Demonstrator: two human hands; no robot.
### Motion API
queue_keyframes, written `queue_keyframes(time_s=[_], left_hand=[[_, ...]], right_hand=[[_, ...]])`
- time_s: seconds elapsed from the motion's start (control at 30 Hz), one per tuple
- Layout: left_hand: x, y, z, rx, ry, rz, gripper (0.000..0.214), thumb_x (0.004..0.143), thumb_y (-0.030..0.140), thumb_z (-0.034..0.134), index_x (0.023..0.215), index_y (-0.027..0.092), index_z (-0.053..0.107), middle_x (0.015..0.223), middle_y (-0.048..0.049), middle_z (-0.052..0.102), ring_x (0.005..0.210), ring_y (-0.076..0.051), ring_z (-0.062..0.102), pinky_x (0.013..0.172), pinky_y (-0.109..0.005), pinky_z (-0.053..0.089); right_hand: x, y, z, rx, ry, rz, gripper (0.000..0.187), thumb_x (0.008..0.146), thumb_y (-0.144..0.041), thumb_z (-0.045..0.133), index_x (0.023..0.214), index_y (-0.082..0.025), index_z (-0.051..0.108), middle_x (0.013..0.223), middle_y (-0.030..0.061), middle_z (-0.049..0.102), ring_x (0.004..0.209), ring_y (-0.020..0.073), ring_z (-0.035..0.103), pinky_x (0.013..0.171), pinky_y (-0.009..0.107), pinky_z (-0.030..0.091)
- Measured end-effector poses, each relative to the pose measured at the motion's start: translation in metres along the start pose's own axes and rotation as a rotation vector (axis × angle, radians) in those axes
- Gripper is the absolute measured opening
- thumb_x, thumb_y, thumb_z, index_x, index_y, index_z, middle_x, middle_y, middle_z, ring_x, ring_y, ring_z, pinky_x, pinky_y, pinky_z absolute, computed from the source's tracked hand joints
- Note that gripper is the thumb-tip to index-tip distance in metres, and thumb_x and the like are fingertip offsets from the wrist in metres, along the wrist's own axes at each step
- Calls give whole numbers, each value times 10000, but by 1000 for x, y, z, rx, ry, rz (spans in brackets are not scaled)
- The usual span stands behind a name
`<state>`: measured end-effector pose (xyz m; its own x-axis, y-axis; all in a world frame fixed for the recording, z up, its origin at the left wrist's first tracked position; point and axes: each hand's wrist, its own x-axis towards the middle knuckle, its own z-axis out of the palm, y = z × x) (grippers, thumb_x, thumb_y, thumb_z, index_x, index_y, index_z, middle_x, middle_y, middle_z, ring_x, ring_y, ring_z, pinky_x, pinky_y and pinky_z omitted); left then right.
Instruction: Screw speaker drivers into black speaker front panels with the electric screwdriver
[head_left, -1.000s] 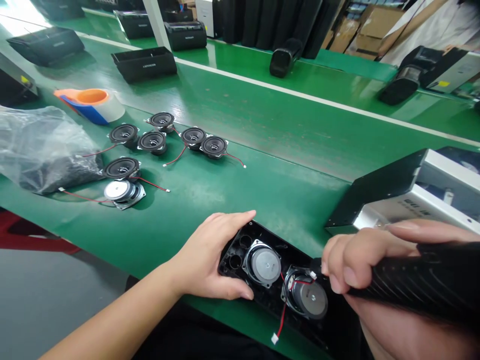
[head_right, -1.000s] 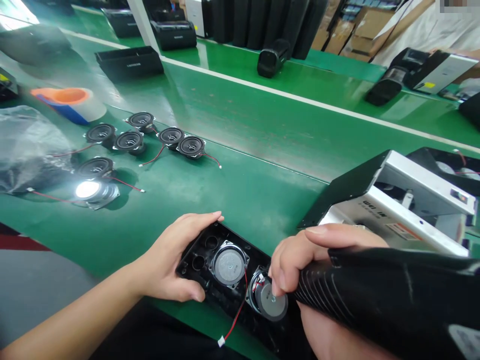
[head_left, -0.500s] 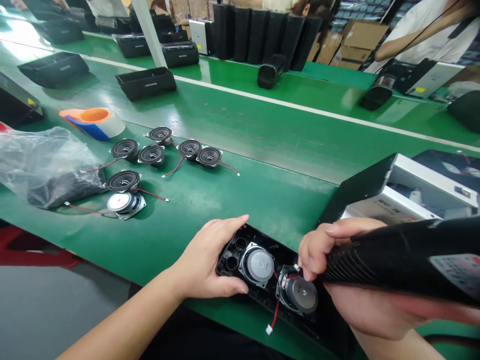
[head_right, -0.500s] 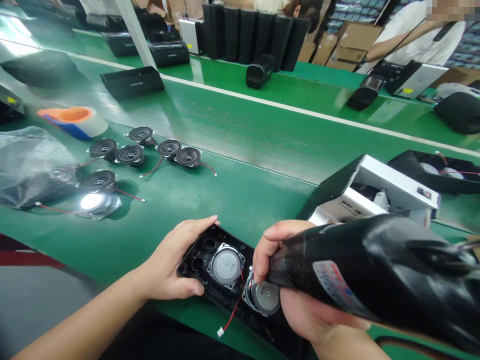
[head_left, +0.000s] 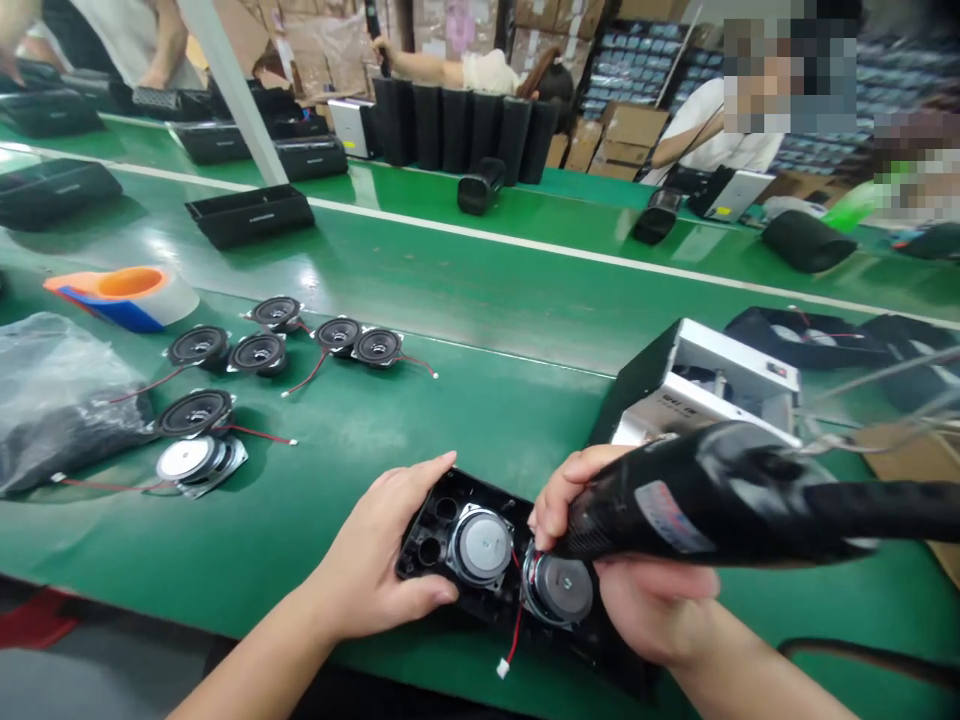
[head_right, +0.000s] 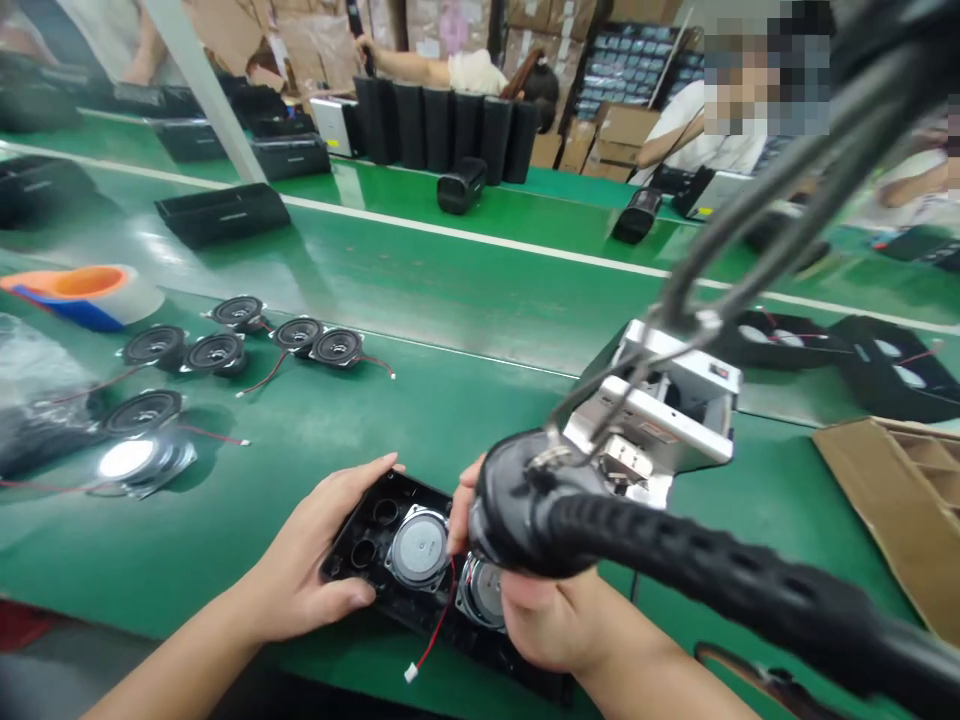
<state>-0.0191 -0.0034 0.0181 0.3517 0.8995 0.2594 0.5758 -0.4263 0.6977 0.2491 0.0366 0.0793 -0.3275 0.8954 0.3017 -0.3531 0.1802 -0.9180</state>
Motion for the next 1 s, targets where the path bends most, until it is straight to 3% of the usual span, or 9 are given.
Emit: queue_keyframes(time_s=[0.1,0.2,0.27,0.33,0.4,0.47,0.57,0.83,1.0], left_hand=[[-3,-5,1,26,4,4,973,963,907,499,1731,356,270,1623,-124,573,1411,-389,612,1168,-522,512],[-4,-8,2,48,22,-17,966,952,910,503,1724,368,295,1624,-109,583,1404,-394,631,1154,-514,545],[-4,-9,2,61,40,-44,960,945,922,485,1720,385,307,1615,-93,599,1393,-395,646,1149,-518,560],[-4,-8,1,72,49,-37,955,940,927,478,1717,395,316,1598,-85,620,1371,-395,665,1130,-520,581],[-3,-7,1,76,47,-22,955,935,927,483,1715,399,322,1589,-83,631,1358,-395,677,1112,-517,598],[-3,-5,0,74,44,-39,957,933,936,472,1713,401,323,1593,-84,626,1363,-395,673,1119,-522,595],[-3,-5,0,68,36,-71,965,931,945,460,1714,398,316,1602,-94,614,1372,-400,664,1130,-535,584],[-3,-8,-2,50,-6,-59,983,934,946,458,1721,379,303,1612,-110,596,1380,-400,655,1136,-540,574],[-3,-8,-2,47,-16,-67,984,935,935,479,1726,384,287,1626,-106,579,1400,-404,634,1143,-548,565]], right_hand=[[2,-9,3,-7,37,-44,684,889,-851,704,1275,-287,672,873,20,704,681,189,659,637,343,584],[10,-40,-3,-25,184,-214,715,940,-881,591,1384,-322,637,783,-6,696,568,182,616,530,325,542],[15,-68,-18,-102,339,-336,607,993,-821,593,1329,-325,694,697,-17,682,502,198,589,498,353,531],[21,-91,-40,-244,506,-417,460,962,-732,725,1184,-329,740,636,-39,646,474,209,541,494,385,514],[28,-103,-63,-331,556,-469,542,866,-777,786,1168,-331,730,657,-47,646,486,211,522,483,384,490],[36,-103,-79,-338,567,-478,627,851,-865,713,1124,-300,718,643,-42,640,476,204,525,443,351,452],[47,-92,-87,-303,575,-444,644,896,-892,619,1049,-269,672,597,-37,628,437,199,538,381,325,418],[51,-81,-85,-364,630,-409,738,884,-958,567,1062,-247,655,578,-25,612,428,203,555,346,330,399],[48,-77,-79,-409,577,-431,786,882,-998,486,1083,-258,655,577,-29,601,419,205,554,352,336,418]])
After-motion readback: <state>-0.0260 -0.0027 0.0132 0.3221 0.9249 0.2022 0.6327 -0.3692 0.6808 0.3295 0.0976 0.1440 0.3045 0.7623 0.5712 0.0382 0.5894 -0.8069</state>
